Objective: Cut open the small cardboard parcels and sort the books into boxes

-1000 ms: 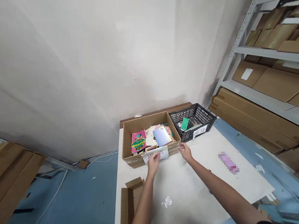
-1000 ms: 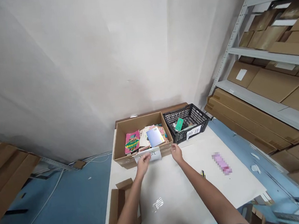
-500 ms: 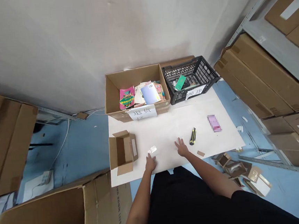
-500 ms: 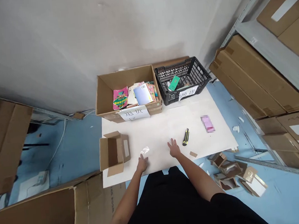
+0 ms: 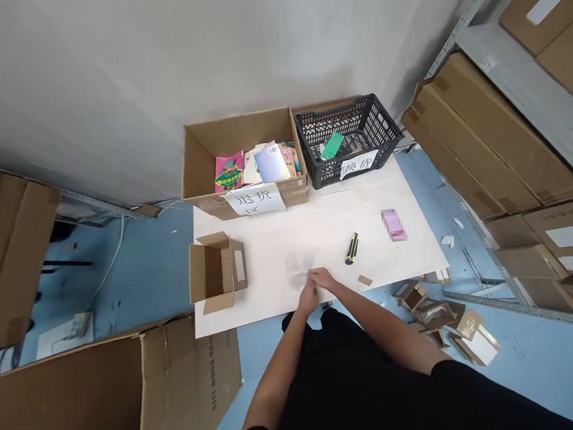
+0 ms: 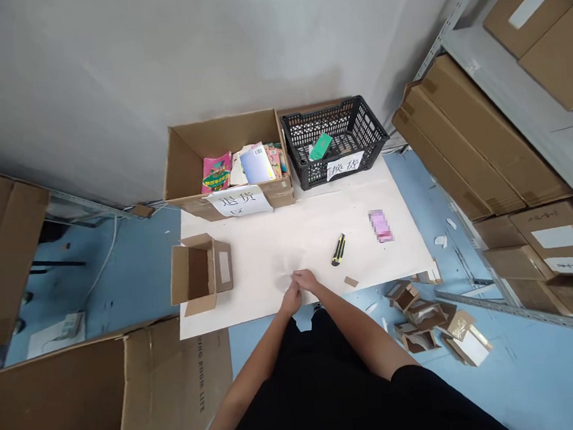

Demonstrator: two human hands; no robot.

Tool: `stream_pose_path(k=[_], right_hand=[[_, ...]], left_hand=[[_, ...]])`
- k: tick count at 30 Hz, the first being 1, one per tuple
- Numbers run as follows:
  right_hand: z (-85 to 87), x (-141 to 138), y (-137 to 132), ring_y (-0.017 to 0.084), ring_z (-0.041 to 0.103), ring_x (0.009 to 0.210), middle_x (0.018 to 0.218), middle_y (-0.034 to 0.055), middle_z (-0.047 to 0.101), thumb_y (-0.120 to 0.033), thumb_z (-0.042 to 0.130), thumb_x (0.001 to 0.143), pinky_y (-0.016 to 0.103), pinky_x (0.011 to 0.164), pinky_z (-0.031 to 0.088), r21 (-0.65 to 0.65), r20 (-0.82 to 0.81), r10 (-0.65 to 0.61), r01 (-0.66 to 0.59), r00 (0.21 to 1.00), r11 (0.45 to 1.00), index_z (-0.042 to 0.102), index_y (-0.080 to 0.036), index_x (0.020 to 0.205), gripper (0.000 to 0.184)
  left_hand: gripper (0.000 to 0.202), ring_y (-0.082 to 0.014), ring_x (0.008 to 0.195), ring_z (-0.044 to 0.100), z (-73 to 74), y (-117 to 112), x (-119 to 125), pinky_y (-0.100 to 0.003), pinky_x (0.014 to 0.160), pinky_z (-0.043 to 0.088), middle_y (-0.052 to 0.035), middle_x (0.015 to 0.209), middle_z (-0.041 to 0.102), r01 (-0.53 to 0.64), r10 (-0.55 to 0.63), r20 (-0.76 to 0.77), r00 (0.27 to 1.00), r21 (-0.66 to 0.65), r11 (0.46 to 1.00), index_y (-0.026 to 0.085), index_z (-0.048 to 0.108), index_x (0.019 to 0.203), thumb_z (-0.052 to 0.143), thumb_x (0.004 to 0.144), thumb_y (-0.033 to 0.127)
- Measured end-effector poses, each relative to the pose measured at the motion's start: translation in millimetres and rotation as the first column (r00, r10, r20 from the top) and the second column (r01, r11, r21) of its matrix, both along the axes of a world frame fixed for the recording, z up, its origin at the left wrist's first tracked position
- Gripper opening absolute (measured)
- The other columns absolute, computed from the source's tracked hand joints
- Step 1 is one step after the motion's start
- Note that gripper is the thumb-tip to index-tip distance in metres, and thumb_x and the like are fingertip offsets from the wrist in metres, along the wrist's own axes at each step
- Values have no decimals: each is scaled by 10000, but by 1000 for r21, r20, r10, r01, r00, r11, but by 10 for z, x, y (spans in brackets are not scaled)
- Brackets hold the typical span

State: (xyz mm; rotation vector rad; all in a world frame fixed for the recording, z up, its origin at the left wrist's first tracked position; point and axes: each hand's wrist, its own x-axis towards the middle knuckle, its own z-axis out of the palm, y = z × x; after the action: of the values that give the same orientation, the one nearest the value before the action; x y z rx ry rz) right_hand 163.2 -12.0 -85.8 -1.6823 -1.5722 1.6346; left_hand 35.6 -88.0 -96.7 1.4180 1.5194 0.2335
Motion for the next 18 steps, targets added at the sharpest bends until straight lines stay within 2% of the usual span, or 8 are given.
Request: stream_pose_path(k=[2, 4, 6, 9, 11, 13, 16, 18], right_hand=[[29, 55, -85, 256, 733, 860, 841, 42, 804, -568, 592, 830, 377, 841, 588, -36, -72, -139, 137, 988, 990, 817, -203, 929, 440], [68, 176, -114, 253, 733, 796, 771, 36, 783, -591, 626, 757, 385, 806, 588, -20, -71, -219, 218, 973, 976, 788, -209, 841, 424], [139, 290, -71, 267, 743, 787, 760, 33, 776, -567, 676, 677, 406, 808, 588, 50, -26, -273, 274, 962, 960, 753, -226, 808, 374], [343, 242, 82, 301, 757, 819, 795, 43, 783, -521, 674, 668, 458, 852, 581, 171, 87, -319, 301, 944, 938, 743, -245, 901, 368], [546, -13, 192, 312, 761, 884, 866, 61, 798, -502, 670, 688, 466, 902, 572, 218, 72, -305, 283, 950, 934, 740, -247, 960, 379], [778, -429, 280, 308, 754, 955, 943, 73, 805, -498, 671, 719, 454, 948, 563, 246, -11, -258, 253, 966, 936, 738, -244, 989, 376], [1117, -1215, 354, 292, 720, 1045, 1037, 85, 792, -489, 635, 808, 440, 1018, 541, 344, -100, -202, 224, 974, 912, 748, -242, 1004, 335], [1297, -1757, 357, 284, 689, 1094, 1088, 101, 764, -459, 597, 874, 433, 1058, 519, 464, -115, -159, 195, 981, 864, 761, -236, 1014, 310]], left_hand=[[789, -248, 1618, 270, 75, -100, 67, -490, 1326, 262, -85, 1708, 393, 20, -33, 120, 992, 108, 994, 168, 453, 1604, 504, 819, 108], [664, -250, 1574, 365, 176, -155, -77, -487, 1317, 298, -61, 1645, 497, 49, -74, 147, 986, 168, 985, 206, 610, 1488, 517, 835, 128], [558, -241, 1461, 514, 323, -146, -429, -476, 1282, 366, -59, 1512, 634, 11, -33, 99, 994, 213, 977, 233, 699, 1384, 502, 870, 143], [516, -252, 1345, 591, 616, -56, -1253, -479, 1251, 401, -71, 1357, 725, -168, 181, -10, 983, 326, 930, 240, 718, 1355, 489, 902, 147], [525, -285, 1402, 535, 806, 0, -1887, -484, 1283, 346, -86, 1395, 700, -263, 324, -85, 942, 409, 874, 228, 711, 1370, 526, 888, 136], [542, -308, 1510, 417, 929, 14, -2474, -462, 1312, 286, -94, 1490, 632, -286, 406, -189, 894, 456, 843, 203, 691, 1395, 573, 869, 149], [604, -340, 1632, 181, 938, -64, -3092, -477, 1311, 269, -101, 1654, 470, -234, 382, -338, 860, 404, 884, 183, 661, 1426, 667, 823, 206], [640, -369, 1642, 135, 850, -156, -3289, -494, 1301, 281, -114, 1721, 361, -195, 314, -368, 875, 326, 925, 166, 661, 1423, 721, 792, 257]])
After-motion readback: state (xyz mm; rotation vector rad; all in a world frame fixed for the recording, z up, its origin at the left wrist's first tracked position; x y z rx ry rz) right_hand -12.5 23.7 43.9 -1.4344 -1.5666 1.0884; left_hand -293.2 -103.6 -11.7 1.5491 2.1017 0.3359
